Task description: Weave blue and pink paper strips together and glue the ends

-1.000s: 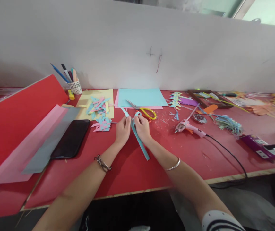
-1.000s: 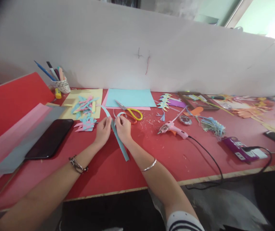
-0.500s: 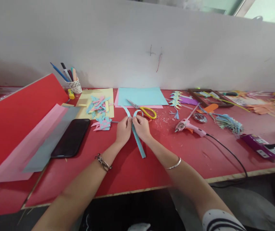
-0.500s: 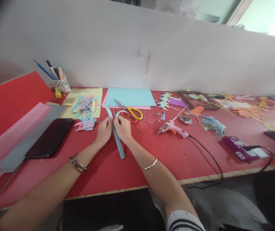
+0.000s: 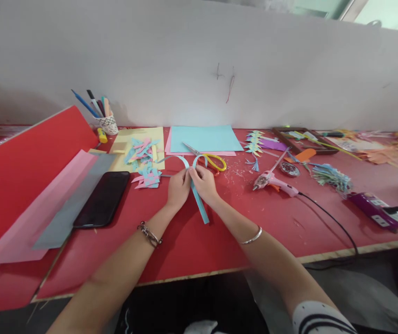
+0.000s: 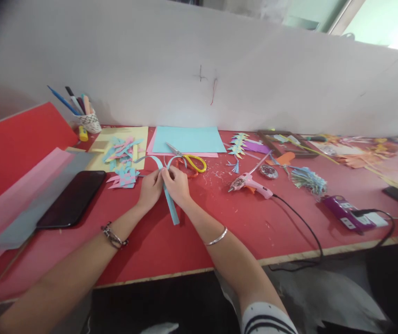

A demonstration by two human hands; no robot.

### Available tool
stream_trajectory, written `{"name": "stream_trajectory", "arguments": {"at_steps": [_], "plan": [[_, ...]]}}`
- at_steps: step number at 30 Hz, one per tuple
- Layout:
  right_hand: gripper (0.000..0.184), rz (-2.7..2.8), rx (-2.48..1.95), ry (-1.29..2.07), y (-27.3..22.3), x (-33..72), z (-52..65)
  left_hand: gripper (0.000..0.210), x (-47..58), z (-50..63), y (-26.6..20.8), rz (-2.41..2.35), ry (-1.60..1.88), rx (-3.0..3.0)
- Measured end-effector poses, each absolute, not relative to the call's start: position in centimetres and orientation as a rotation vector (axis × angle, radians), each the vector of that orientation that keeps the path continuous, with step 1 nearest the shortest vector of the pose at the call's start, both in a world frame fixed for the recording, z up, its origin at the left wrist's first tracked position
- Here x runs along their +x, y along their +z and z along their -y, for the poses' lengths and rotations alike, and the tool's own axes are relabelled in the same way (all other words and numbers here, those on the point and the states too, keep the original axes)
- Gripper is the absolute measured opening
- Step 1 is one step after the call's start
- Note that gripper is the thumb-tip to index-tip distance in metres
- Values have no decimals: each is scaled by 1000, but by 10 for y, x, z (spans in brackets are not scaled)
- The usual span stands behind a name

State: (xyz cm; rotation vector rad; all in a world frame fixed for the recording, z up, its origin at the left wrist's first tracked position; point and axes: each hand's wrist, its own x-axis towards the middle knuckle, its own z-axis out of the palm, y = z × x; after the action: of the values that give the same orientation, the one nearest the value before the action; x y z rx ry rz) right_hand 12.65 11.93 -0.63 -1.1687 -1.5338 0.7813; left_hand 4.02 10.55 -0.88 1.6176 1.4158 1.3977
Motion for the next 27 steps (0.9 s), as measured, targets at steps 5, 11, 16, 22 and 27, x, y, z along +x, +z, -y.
{"name": "stream_trajectory", "arguments": {"at_steps": [5,11,16,22,27], "plan": [[30,1553,-1183,753,-5,127,-120,33,39,-107,-9,-1473,1454,1569],[29,1471,-1208,740,-4,128,-121,33,42,-108,-9,-1418,1419,1569],[29,1441,-1194,753,-4,128,-121,26,43,-107,-9,-1377,1362,1625],[28,1461,-1204,761,-5,126,-120,28,42,-106,-10,-1432,1398,1620],[29,1410,-1224,772,-5,127,-121,30,42,-107,-10,-1478,1429,1595]]}}
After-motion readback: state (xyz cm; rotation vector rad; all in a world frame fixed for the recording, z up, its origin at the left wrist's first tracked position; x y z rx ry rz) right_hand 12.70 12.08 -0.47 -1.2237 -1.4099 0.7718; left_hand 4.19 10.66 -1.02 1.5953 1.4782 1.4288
